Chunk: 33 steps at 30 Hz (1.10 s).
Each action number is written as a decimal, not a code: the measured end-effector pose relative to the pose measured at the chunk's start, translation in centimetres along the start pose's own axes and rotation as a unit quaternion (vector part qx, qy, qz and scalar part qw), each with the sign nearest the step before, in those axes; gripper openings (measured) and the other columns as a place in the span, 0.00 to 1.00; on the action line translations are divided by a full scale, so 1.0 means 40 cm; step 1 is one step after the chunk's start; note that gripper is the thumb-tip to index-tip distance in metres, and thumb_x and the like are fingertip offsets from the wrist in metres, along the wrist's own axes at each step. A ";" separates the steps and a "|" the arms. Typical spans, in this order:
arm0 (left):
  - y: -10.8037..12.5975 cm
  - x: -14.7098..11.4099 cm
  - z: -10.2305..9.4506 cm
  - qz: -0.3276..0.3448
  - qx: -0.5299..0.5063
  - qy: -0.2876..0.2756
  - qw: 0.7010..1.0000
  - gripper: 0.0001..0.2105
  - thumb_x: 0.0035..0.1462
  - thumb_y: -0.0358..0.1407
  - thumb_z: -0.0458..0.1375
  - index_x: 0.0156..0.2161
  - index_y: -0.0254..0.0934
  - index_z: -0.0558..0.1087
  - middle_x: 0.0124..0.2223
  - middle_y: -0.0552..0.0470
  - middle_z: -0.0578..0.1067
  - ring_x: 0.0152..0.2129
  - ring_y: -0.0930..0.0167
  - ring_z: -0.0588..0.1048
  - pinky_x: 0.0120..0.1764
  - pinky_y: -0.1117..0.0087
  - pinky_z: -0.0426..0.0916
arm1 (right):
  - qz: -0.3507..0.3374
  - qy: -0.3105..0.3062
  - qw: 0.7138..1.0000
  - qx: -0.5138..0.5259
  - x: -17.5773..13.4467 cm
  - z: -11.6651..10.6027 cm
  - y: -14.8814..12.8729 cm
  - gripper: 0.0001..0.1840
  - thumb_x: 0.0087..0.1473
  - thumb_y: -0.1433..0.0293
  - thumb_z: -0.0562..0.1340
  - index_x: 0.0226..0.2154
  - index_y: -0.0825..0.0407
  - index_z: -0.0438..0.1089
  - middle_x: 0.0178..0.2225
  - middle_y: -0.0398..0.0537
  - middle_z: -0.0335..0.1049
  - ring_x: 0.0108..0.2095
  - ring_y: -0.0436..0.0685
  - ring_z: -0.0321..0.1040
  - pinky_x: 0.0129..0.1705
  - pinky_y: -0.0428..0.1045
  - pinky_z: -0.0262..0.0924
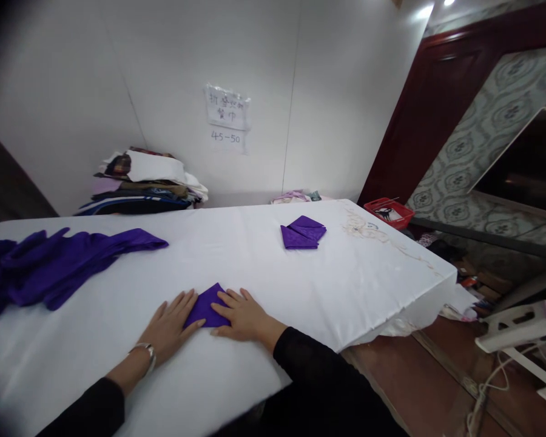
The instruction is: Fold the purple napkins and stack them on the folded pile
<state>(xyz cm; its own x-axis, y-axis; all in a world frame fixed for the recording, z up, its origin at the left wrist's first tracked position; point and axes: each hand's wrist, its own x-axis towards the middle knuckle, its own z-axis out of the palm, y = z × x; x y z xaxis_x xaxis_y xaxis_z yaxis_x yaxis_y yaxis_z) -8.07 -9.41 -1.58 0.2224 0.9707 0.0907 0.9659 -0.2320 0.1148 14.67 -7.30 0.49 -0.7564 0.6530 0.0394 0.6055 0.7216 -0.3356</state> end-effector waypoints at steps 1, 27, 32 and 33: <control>-0.019 -0.010 0.001 -0.012 0.000 0.000 1.000 0.29 0.57 0.49 0.48 0.61 0.37 0.60 0.64 0.43 0.58 0.61 0.57 0.54 0.59 0.49 0.51 | -0.001 -0.002 1.000 0.002 -0.001 0.001 0.001 0.41 0.54 0.42 0.48 0.63 0.46 0.47 0.67 0.49 0.37 0.65 0.64 0.36 0.64 0.62 0.32; 0.002 -0.034 -0.036 -0.125 -0.027 -0.082 0.988 0.29 0.63 0.48 0.37 0.64 0.37 0.51 0.67 0.47 0.48 0.64 0.61 0.45 0.61 0.47 0.38 | 0.025 -0.025 0.996 -0.077 -0.100 0.021 0.026 0.40 0.59 0.47 0.43 0.65 0.53 0.41 0.66 0.53 0.37 0.66 0.60 0.34 0.63 0.62 0.33; 0.075 -0.002 -0.061 -0.117 0.008 -0.019 0.993 0.26 0.63 0.44 0.40 0.63 0.35 0.53 0.67 0.44 0.48 0.64 0.60 0.44 0.61 0.47 0.34 | 0.030 -0.025 0.996 -0.077 -0.098 0.020 0.023 0.39 0.59 0.48 0.45 0.65 0.54 0.42 0.66 0.54 0.38 0.66 0.61 0.35 0.63 0.62 0.32; 0.096 0.006 -0.056 -0.075 -0.002 -0.009 0.997 0.27 0.63 0.45 0.40 0.63 0.36 0.53 0.67 0.46 0.48 0.64 0.61 0.44 0.61 0.48 0.35 | 0.031 -0.027 0.996 -0.076 -0.098 0.019 0.023 0.39 0.59 0.48 0.45 0.65 0.54 0.42 0.66 0.54 0.38 0.66 0.60 0.35 0.63 0.62 0.32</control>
<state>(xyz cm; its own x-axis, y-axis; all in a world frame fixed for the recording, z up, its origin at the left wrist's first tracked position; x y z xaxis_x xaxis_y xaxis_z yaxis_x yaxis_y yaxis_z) -4.61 -10.23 1.10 0.0785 0.9954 0.0541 0.9879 -0.0850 0.1295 18.01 -9.37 -0.71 -0.7257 0.6874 -0.0301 0.6794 0.7089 -0.1894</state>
